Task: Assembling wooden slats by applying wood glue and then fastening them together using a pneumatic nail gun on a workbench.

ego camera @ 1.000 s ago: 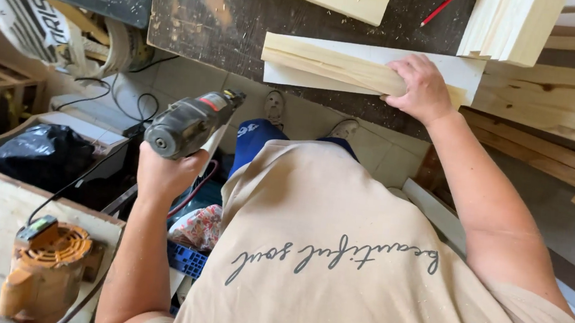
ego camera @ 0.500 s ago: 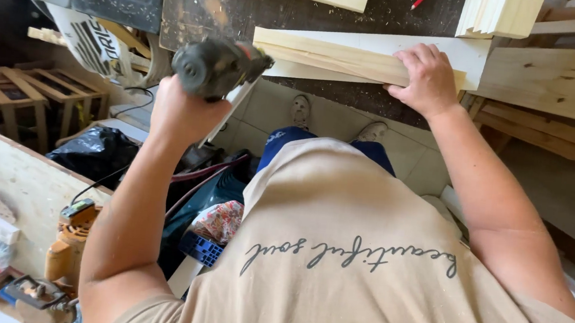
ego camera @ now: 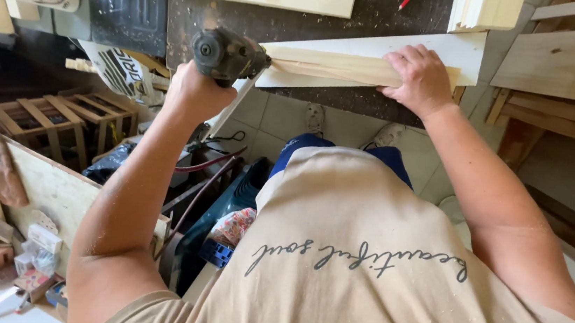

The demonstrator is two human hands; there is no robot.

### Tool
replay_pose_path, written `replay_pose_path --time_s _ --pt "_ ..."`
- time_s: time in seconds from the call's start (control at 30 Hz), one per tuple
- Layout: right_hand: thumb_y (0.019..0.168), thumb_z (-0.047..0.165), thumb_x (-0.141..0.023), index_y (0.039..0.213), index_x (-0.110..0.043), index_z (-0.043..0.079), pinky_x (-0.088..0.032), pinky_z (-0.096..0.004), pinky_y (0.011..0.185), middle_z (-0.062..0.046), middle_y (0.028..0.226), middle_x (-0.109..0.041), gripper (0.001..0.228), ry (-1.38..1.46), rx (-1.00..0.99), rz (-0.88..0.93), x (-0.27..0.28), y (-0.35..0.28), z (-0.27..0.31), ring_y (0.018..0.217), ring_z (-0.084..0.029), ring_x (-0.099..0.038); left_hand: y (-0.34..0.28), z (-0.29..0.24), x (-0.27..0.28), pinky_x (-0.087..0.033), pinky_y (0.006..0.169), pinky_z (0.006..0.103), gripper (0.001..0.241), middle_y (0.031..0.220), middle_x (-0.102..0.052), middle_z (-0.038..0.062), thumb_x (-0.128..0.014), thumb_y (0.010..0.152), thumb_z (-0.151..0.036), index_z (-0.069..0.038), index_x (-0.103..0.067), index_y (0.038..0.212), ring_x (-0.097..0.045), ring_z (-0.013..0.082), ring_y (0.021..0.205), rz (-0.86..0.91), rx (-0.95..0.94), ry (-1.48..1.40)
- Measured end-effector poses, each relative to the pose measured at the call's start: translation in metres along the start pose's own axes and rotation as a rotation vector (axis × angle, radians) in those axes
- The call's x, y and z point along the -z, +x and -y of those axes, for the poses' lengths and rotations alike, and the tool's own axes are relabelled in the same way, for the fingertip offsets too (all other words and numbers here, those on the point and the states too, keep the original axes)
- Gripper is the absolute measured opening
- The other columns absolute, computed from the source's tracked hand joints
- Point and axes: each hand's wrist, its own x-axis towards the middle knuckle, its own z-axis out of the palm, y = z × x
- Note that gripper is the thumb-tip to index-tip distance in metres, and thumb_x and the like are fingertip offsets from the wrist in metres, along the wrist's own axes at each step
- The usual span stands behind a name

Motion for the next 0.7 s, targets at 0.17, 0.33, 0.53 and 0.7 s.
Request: replay_pose_path --time_s 0.17,0.33,0.53,0.7 --pt "0.072 0.048 -0.095 0.134 -0.072 0.006 -0.057 -0.038 0.099 -0.011 0.120 -0.072 0.078 0.018 -0.016 0.028 -0.009 -0.002 0.000 0.109 -0.027 -0.065 -0.017 -0.014 -0.009 -0.055 0.054 0.0439 0.027 0.070 -0.069 0.014 -0.067 0.076 -0.030 -0.003 -0.070 0.076 -0.064 0.0350 0.062 -0.042 -0.071 0.115" --pt "0.075 0.048 -0.093 0.136 -0.071 0.007 -0.055 -0.039 0.099 -0.010 0.122 -0.072 0.076 0.029 -0.044 0.038 -0.010 -0.002 -0.004 0.110 -0.027 -0.063 -0.013 -0.072 -0.022 -0.061 0.063 0.0423 0.028 0.083 -0.074 0.013 -0.068 0.079 -0.030 -0.005 -0.074 0.087 -0.071 0.0318 0.073 0.044 -0.144 0.101" --pt "0.076 0.049 -0.094 0.133 -0.072 0.008 -0.054 -0.039 0.094 -0.008 0.118 -0.071 0.074 0.052 -0.051 0.029 -0.015 -0.007 -0.003 0.108 -0.027 -0.062 -0.008 -0.089 -0.041 -0.060 0.062 0.0422 0.017 0.078 -0.073 0.011 -0.065 0.077 -0.021 -0.005 -0.071 0.083 -0.070 0.0331 0.070 0.051 -0.183 0.065" --pt "0.075 0.048 -0.095 0.127 -0.071 0.009 -0.055 -0.040 0.093 -0.008 0.117 -0.072 0.069 0.038 -0.046 -0.004 -0.009 -0.007 0.000 0.108 -0.027 -0.063 -0.014 -0.087 -0.041 -0.059 0.060 0.0425 0.020 0.077 -0.071 0.011 -0.065 0.077 -0.025 -0.007 -0.069 0.085 -0.068 0.0333 0.069 0.043 -0.186 0.103"
